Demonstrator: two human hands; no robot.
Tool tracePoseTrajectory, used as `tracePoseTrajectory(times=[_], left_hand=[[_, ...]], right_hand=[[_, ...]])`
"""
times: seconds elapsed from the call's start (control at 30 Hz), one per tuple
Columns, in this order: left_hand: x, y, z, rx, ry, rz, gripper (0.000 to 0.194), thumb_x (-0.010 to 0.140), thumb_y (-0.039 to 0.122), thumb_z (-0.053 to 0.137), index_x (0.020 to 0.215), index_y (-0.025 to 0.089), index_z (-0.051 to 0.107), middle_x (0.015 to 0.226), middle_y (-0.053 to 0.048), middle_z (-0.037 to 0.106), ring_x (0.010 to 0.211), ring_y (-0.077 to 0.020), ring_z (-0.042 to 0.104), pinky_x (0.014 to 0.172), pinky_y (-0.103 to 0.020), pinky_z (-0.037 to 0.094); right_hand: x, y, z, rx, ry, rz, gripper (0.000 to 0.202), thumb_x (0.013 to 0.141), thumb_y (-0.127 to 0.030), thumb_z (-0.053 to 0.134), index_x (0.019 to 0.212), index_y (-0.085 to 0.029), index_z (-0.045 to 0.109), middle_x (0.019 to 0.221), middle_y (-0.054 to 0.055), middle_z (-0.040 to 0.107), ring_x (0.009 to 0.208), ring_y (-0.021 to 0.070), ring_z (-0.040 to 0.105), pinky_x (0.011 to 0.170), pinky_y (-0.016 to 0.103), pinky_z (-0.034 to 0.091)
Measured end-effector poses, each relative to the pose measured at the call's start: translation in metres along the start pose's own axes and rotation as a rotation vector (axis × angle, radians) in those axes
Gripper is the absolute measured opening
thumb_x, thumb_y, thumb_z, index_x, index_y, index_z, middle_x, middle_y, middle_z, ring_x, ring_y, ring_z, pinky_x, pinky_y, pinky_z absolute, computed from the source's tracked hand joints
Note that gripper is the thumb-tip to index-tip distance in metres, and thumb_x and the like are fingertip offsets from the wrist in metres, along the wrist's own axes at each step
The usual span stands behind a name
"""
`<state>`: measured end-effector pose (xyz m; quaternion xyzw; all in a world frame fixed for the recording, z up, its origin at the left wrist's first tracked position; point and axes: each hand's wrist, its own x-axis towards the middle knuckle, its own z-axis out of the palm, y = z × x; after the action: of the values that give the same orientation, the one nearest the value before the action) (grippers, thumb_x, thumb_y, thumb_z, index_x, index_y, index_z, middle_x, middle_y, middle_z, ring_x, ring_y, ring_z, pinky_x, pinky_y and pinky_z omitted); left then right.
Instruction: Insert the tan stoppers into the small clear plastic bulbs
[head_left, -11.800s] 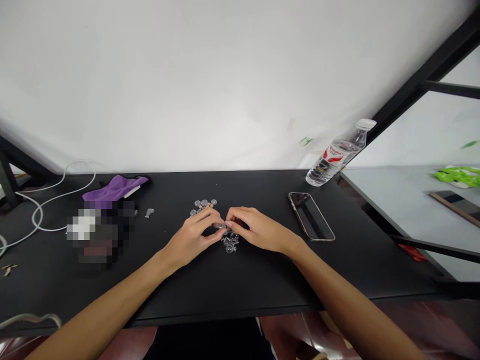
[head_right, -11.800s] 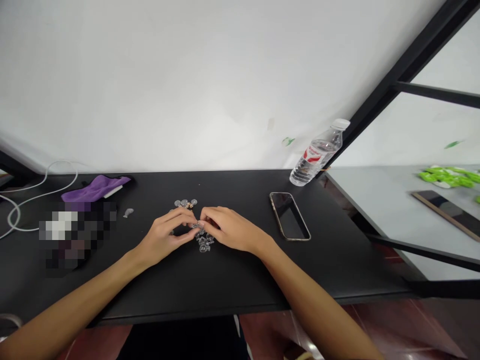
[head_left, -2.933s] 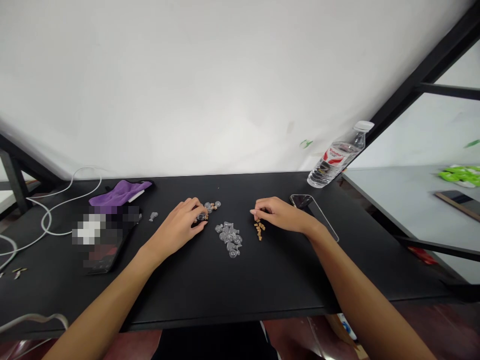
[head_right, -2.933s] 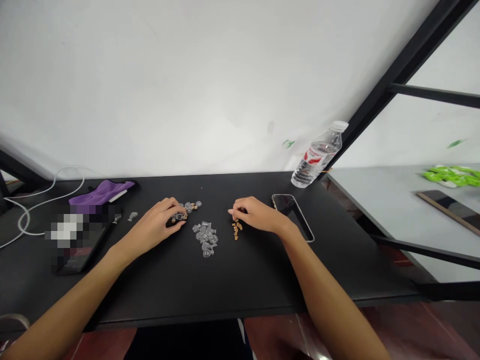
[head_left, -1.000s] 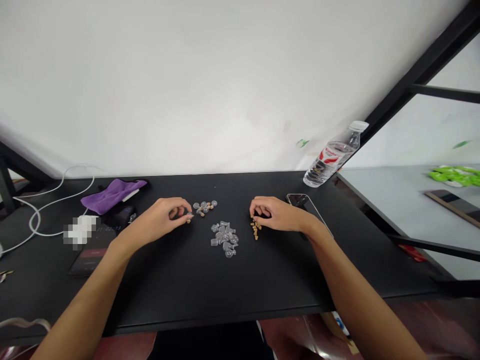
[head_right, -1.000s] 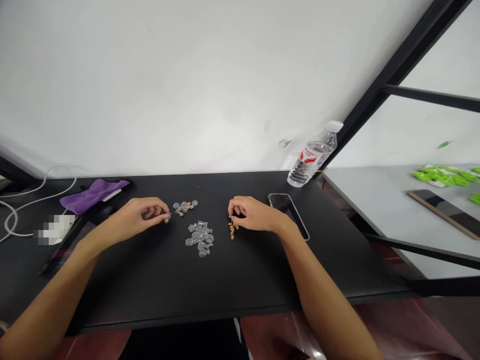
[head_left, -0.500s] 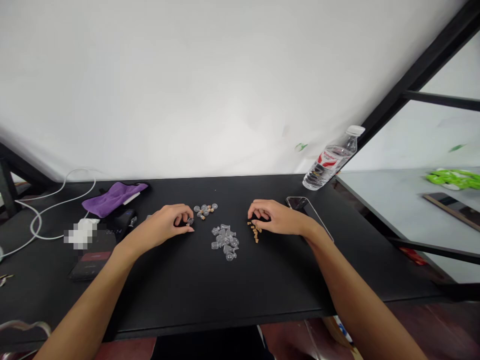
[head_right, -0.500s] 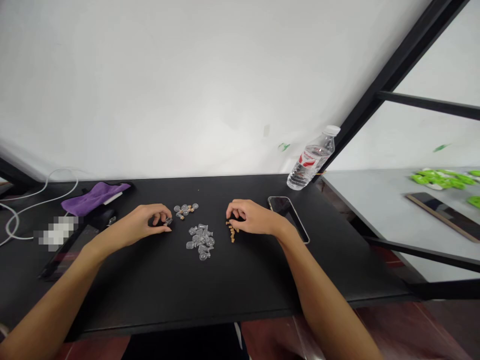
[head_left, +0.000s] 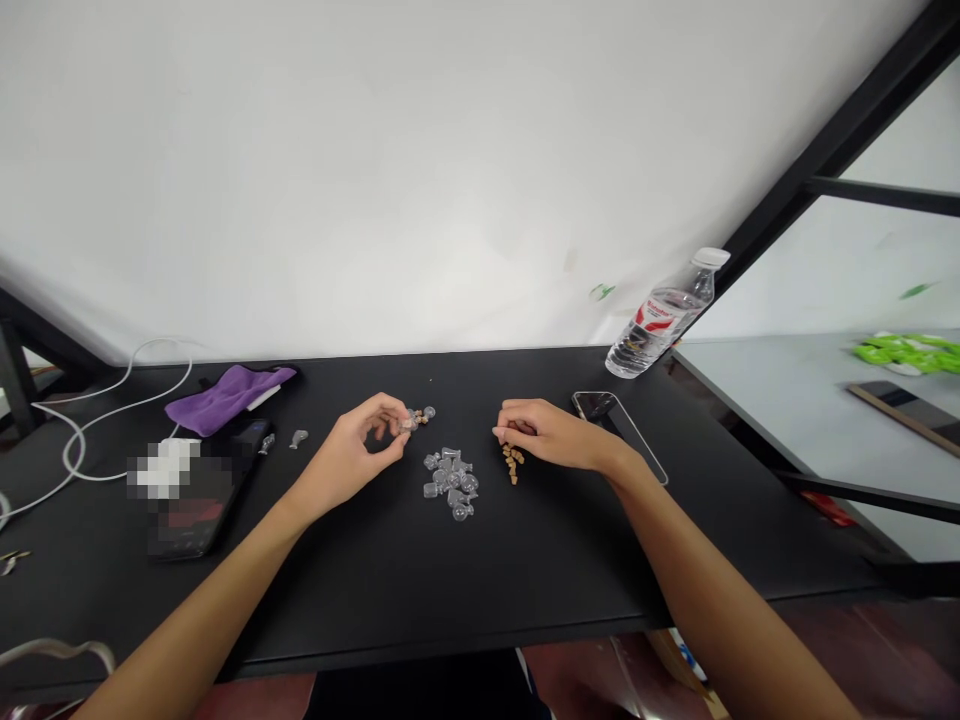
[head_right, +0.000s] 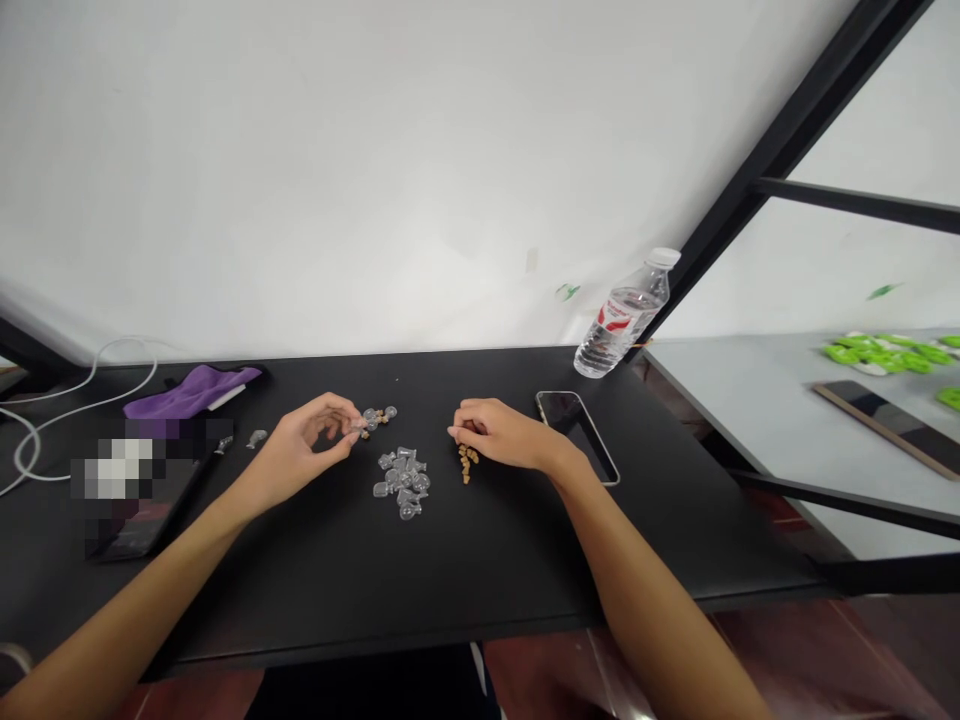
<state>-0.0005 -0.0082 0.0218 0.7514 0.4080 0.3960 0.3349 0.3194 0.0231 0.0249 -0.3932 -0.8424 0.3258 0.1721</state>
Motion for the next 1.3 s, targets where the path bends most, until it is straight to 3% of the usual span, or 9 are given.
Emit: tracePoseTrajectory(times=[0.13,0.23,0.4,0.67,0.87,1.0,1.13,1.3], left_hand=[[-0.001,0.005,0.013,-0.339,-0.012,-0.062,0.02,0.091,0.026,0.073,0.101,0.018,0.059,0.104,-0.01,0.073,0.097,-0.0199,0.071,0.085,-0.034,0.057],[-0.003,0.007,0.021,-0.458,-0.031,-0.119,0.024,0.087,0.028,0.078,0.098,0.017,0.061,0.109,-0.012,0.074,0.097,-0.0201,0.073,0.091,-0.039,0.06],[-0.006,0.008,0.03,-0.476,-0.04,-0.108,0.021,0.082,0.027,0.084,0.089,0.015,0.068,0.101,-0.009,0.071,0.086,-0.0172,0.07,0.079,-0.033,0.061],[-0.007,0.012,0.034,-0.508,-0.081,-0.067,0.016,0.084,0.022,0.081,0.088,0.015,0.067,0.095,-0.007,0.07,0.082,-0.015,0.066,0.077,-0.032,0.058],[-0.002,0.005,0.009,-0.352,-0.044,-0.088,0.018,0.087,0.028,0.079,0.095,0.016,0.067,0.094,-0.006,0.07,0.087,-0.0166,0.067,0.083,-0.032,0.056],[0.0,0.002,-0.009,-0.137,-0.269,-0.129,0.017,0.089,0.033,0.075,0.094,0.017,0.071,0.096,-0.006,0.072,0.085,-0.0171,0.066,0.082,-0.033,0.054],[-0.001,0.002,-0.008,0.004,-0.41,-0.18,0.015,0.089,0.033,0.073,0.092,0.019,0.071,0.093,-0.003,0.071,0.08,-0.0155,0.062,0.075,-0.029,0.049],[-0.002,-0.003,-0.002,0.089,-0.41,-0.191,0.016,0.086,0.034,0.076,0.092,0.021,0.07,0.087,0.001,0.067,0.075,-0.014,0.056,0.071,-0.027,0.042]], right_hand=[[0.003,-0.014,0.007,0.121,0.061,-0.017,0.032,0.102,-0.044,0.055,0.087,-0.017,0.066,0.079,0.0,0.056,0.066,0.0134,0.047,0.062,0.027,0.039],[0.006,-0.033,0.019,0.236,0.029,-0.033,0.031,0.101,-0.048,0.056,0.095,-0.018,0.066,0.074,-0.001,0.054,0.065,0.0135,0.046,0.061,0.026,0.039],[0.01,-0.053,0.035,0.351,0.004,-0.079,0.034,0.1,-0.052,0.058,0.096,-0.019,0.066,0.078,-0.001,0.056,0.069,0.0138,0.046,0.063,0.026,0.039],[0.01,-0.051,0.04,0.471,0.021,-0.126,0.032,0.098,-0.047,0.063,0.085,-0.019,0.058,0.079,-0.001,0.052,0.069,0.013,0.044,0.066,0.027,0.037],[0.004,-0.034,0.016,0.36,0.124,-0.063,0.027,0.098,-0.041,0.062,0.083,-0.019,0.056,0.078,-0.001,0.053,0.069,0.0135,0.045,0.066,0.028,0.039],[-0.002,-0.016,-0.006,0.148,0.094,-0.002,0.021,0.094,-0.038,0.064,0.087,-0.019,0.061,0.073,-0.002,0.053,0.065,0.013,0.042,0.061,0.027,0.036],[-0.004,-0.004,-0.012,0.085,0.017,0.057,0.02,0.093,-0.037,0.063,0.088,-0.018,0.062,0.067,-0.004,0.05,0.061,0.0125,0.042,0.057,0.026,0.034],[-0.004,-0.001,-0.012,0.069,-0.081,0.108,0.017,0.092,-0.036,0.062,0.09,-0.019,0.063,0.068,-0.003,0.054,0.061,0.0136,0.046,0.058,0.027,0.037]])
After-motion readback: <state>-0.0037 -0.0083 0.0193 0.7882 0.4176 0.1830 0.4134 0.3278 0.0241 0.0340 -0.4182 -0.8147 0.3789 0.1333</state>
